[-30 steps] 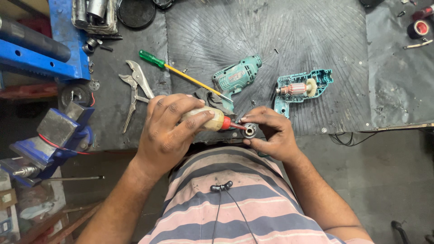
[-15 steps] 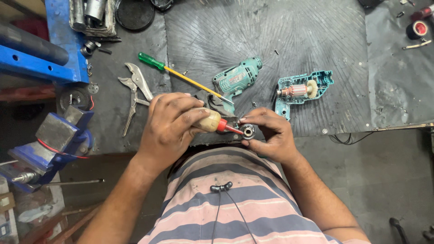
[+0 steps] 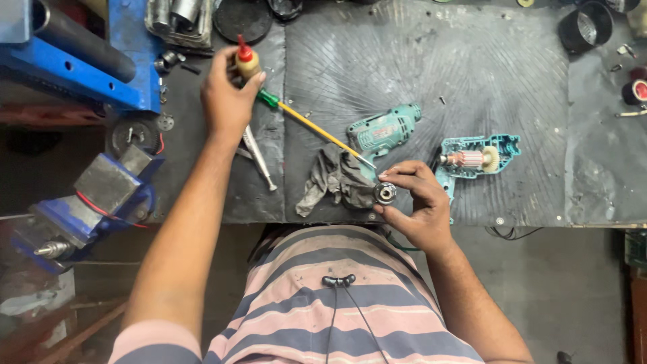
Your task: The person grips a drill chuck with locking pliers and works on a disassembled power drill on the workbench. They use a screwdriver on the chuck, apply oil from a squeeze bottle to the chuck and gear parts, and repeatedly turn and fit the chuck components by hand before wiping their hands with a rag.
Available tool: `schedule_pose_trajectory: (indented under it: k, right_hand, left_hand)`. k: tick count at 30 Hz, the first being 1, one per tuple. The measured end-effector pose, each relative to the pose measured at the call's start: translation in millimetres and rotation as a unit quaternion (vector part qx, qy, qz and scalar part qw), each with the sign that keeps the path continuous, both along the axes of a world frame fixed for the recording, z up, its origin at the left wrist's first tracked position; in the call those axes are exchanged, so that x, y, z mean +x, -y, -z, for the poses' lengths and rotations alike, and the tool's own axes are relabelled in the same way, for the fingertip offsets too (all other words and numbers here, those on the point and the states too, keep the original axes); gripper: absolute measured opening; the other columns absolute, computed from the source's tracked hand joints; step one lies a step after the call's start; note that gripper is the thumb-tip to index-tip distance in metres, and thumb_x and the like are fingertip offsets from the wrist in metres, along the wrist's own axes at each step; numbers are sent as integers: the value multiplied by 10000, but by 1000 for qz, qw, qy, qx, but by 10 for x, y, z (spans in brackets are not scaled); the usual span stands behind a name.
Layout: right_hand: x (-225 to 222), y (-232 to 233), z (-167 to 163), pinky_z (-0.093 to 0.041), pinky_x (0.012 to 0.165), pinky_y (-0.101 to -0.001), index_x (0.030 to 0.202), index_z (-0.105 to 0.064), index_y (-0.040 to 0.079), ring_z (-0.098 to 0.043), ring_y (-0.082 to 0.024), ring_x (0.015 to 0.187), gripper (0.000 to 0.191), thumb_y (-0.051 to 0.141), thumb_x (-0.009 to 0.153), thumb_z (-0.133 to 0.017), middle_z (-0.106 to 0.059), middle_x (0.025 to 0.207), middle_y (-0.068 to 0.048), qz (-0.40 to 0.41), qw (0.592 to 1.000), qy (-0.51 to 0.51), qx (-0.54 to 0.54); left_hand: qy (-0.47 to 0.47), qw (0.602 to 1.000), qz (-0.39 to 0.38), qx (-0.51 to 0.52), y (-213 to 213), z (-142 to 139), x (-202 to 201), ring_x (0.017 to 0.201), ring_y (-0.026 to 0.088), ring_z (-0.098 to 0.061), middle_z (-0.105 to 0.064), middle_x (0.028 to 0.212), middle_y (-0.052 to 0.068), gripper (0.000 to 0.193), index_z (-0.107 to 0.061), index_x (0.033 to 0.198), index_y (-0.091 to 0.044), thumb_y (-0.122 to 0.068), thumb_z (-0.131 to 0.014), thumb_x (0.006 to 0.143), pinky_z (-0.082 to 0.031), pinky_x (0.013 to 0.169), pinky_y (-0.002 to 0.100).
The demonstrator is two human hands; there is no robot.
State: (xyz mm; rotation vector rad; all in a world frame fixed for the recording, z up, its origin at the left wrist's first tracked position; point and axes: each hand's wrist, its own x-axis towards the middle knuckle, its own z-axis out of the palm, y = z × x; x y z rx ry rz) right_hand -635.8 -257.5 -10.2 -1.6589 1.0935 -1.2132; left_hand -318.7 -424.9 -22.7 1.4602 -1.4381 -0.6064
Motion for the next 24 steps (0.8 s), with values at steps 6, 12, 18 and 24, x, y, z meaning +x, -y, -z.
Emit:
schedule_pose_trajectory:
  k: [6, 12, 18, 24]
  right_hand:
    - [302, 29, -70, -488, 997, -318, 1121, -719, 7, -608, -201, 1107, 428, -1, 715, -855, -632, 1143, -99, 51, 998, -16, 14]
    - [582, -18, -139, -469, 1006, -299, 1143, -701, 7, -590, -188, 1098, 413, -2, 754, -838, -607, 1156, -92, 96, 994, 23, 46]
    - [924, -62, -336, -456, 1061, -326, 1182, -714, 12, -564, -204, 1187, 417, 81, 795, -852, -585, 1239, -107, 117, 989, 83, 47]
    - [1296, -72, -510, -426, 1207, -406, 1183, -729, 44, -545, -243, 1317, 407, 156, 811, -848, -577, 1305, -93, 104, 994, 41, 12]
  left_hand:
    - [85, 993, 37, -75, 287, -52, 91, 1095, 280, -706, -679, 1216, 115, 547, -592, 1246, -91, -73, -929, 816, -595, 918, 365]
    - [168, 979, -7, -118, 205, 55, 184, 1189, 362, -559, -635, 1260, 183, 751, -540, 1388, -33, -99, -940, 756, -461, 1000, 445]
    - [-364, 870, 306, 131, -783, 92, -145, 1070, 151, -652, -654, 1152, 47, 213, -604, 1251, -59, -149, -694, 1080, -555, 960, 312]
    - [-548, 604, 456, 357, -1336, 170, -93, 994, 131, -650, -642, 1156, 27, 444, -490, 1352, -90, -246, -699, 993, -553, 842, 348]
